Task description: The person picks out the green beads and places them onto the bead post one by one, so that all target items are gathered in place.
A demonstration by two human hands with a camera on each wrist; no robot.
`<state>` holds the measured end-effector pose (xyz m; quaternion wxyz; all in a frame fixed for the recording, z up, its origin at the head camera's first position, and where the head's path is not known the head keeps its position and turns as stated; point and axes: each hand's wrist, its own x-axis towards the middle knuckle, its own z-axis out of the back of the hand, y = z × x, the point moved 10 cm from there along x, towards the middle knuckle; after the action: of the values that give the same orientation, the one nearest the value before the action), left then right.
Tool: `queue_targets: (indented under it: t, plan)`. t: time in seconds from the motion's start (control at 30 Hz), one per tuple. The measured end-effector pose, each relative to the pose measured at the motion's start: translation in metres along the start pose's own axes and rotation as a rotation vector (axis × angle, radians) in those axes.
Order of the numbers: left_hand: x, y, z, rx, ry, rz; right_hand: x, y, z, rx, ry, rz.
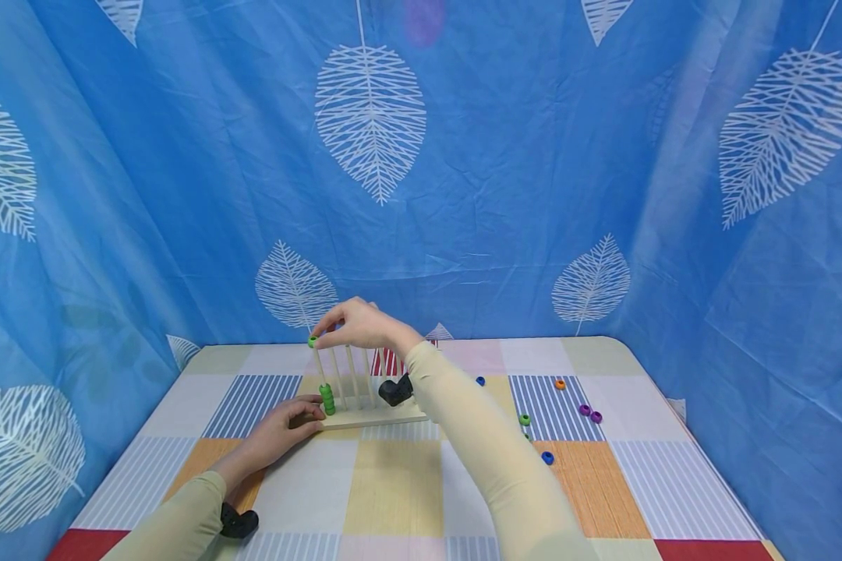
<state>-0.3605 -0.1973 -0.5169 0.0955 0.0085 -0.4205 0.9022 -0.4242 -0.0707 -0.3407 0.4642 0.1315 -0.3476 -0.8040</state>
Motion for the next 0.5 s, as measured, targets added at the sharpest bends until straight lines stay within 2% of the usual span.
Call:
queue_targets:
  t: [0.5]
  plan:
    - [0.0011,0.0008,-0.0003,0.007,-0.005,0.005,0.0011,-0.0039,-0.0023,0.010,0.003,-0.021]
